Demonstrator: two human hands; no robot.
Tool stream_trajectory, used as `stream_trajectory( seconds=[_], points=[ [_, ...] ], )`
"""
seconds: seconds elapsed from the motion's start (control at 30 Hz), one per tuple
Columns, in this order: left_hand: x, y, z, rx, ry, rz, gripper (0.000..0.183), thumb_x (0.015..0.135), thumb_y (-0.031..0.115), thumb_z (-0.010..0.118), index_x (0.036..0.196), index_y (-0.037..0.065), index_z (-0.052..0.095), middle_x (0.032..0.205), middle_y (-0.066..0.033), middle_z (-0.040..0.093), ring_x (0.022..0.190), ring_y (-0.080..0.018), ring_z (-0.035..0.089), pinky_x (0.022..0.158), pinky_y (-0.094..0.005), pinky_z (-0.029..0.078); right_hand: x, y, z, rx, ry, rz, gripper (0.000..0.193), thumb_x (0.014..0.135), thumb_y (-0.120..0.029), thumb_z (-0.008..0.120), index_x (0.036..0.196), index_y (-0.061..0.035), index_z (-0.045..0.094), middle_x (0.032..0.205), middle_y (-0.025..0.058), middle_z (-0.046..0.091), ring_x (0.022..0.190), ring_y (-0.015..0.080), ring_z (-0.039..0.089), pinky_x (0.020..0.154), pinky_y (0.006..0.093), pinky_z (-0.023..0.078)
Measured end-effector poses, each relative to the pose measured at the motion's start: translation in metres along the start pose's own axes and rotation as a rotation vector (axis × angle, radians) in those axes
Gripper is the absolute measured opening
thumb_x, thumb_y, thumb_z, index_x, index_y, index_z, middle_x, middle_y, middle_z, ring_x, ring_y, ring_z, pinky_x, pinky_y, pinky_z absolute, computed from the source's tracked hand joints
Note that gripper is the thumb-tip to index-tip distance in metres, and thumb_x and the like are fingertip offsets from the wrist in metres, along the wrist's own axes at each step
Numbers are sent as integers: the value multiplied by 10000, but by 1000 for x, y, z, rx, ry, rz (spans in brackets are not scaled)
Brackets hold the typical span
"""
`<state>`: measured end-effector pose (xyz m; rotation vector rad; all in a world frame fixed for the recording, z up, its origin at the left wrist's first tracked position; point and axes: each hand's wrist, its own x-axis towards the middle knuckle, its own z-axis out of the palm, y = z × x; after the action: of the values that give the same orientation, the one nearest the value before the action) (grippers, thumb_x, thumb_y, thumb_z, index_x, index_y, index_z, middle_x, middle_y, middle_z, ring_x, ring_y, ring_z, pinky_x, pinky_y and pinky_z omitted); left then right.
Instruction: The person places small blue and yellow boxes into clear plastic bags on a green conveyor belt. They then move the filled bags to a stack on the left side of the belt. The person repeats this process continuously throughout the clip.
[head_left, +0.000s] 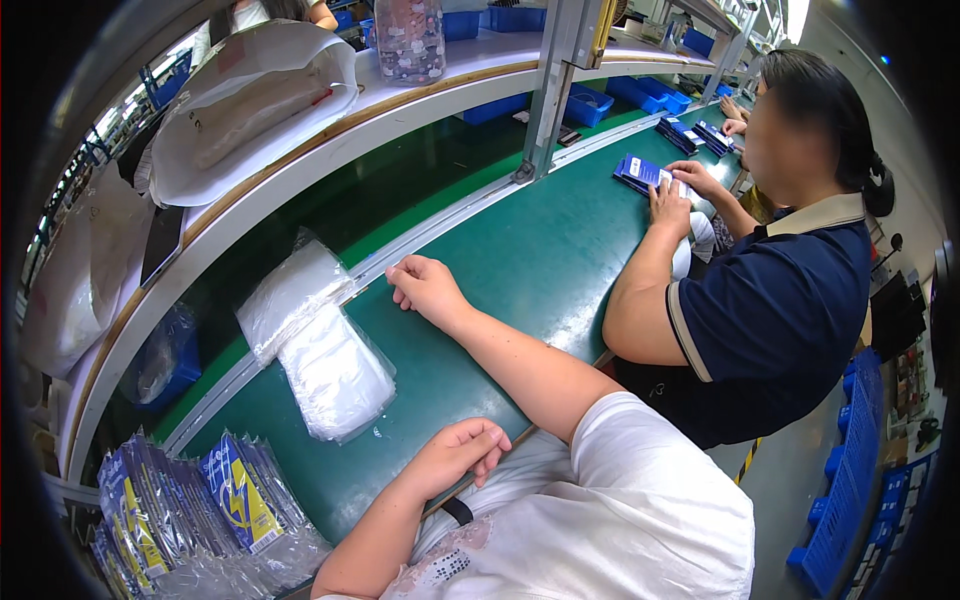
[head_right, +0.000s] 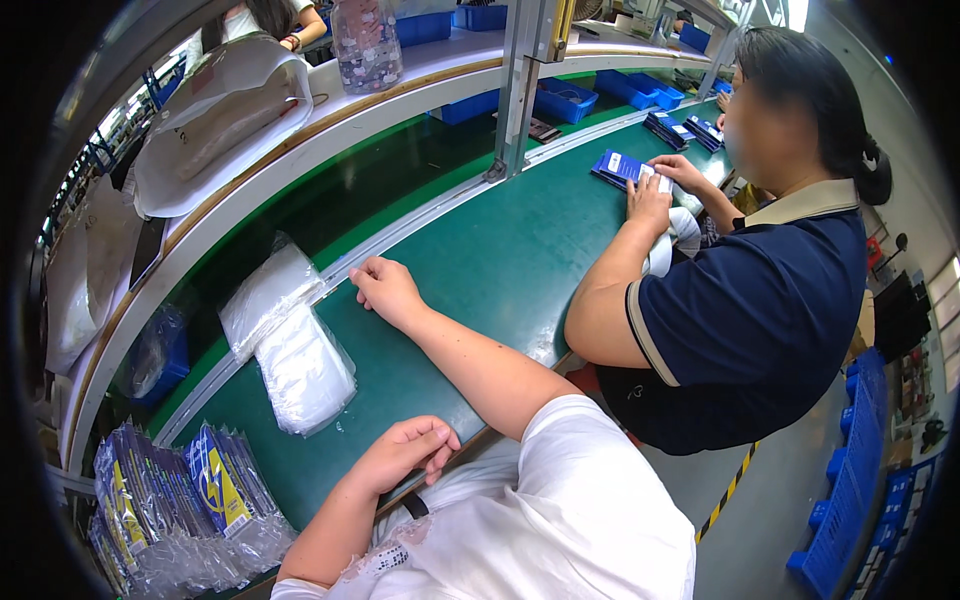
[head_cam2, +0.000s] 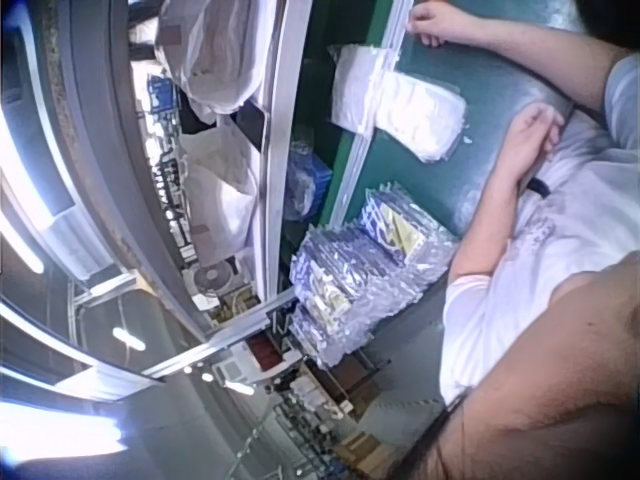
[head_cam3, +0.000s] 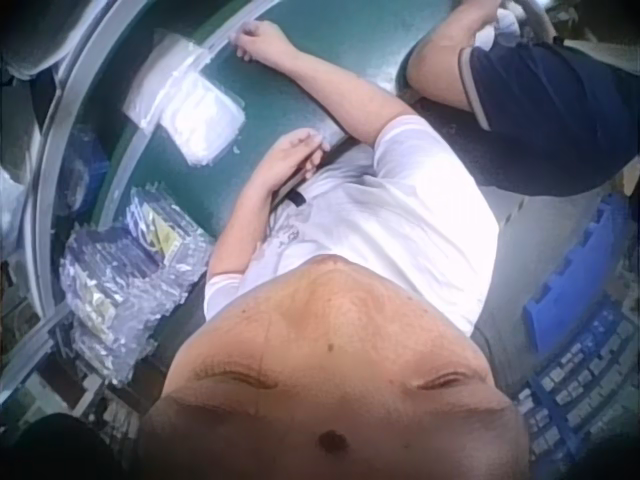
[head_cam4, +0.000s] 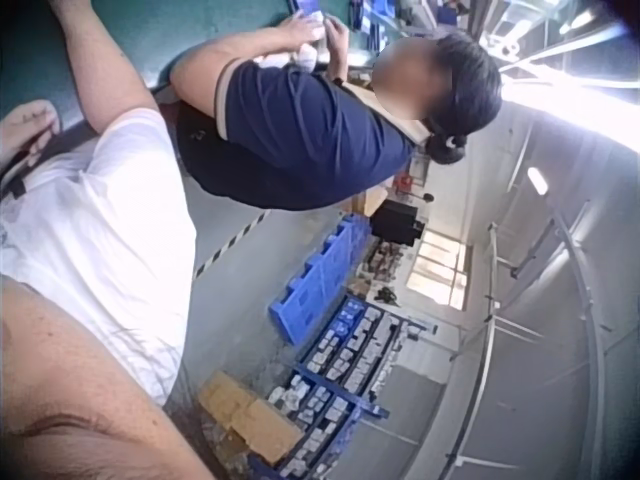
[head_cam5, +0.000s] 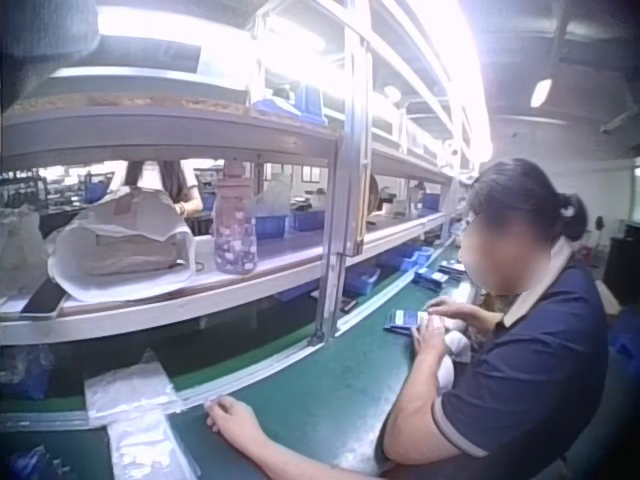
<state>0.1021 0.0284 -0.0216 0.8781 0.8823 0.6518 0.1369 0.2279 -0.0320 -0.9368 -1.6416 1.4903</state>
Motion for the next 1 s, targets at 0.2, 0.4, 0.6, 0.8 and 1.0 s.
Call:
stream_trajectory(
  seconds=[0.2,0.4,0.6,0.8,1.0],
  points=[
    [1,0,0,13,2,3,251,970,223,442,920,9,563,667,-15,523,547,-111,517,525,-226,430,0,0,-1,-9,5,-4,276,900,-271,544,847,-7,602,678,49,588,575,104,543,535,237,451],
    [0,-1,0,-5,10,-6,248,968,219,445,919,6,561,668,-18,524,545,-116,518,521,-229,432,-2,-1,0,-14,9,-16,283,901,-265,542,853,7,603,683,58,594,579,111,549,543,247,460],
    [0,0,0,-22,11,-18,244,967,220,448,917,8,560,667,-19,524,546,-119,519,521,-231,434,0,1,1,-13,8,-16,274,897,-251,543,849,11,605,679,59,594,574,110,548,542,249,462],
    [1,-1,0,-23,6,-16,247,967,227,451,917,11,560,671,-20,526,549,-121,522,523,-235,437,1,4,2,-1,48,-53,272,886,-247,559,780,3,580,631,65,602,529,128,559,518,280,461],
    [0,0,1,-23,3,-14,249,967,233,453,917,13,560,675,-18,527,550,-121,521,530,-235,441,-2,-2,1,-20,15,-11,269,896,-244,544,839,12,605,673,56,594,567,107,544,544,247,461]
  ],
)
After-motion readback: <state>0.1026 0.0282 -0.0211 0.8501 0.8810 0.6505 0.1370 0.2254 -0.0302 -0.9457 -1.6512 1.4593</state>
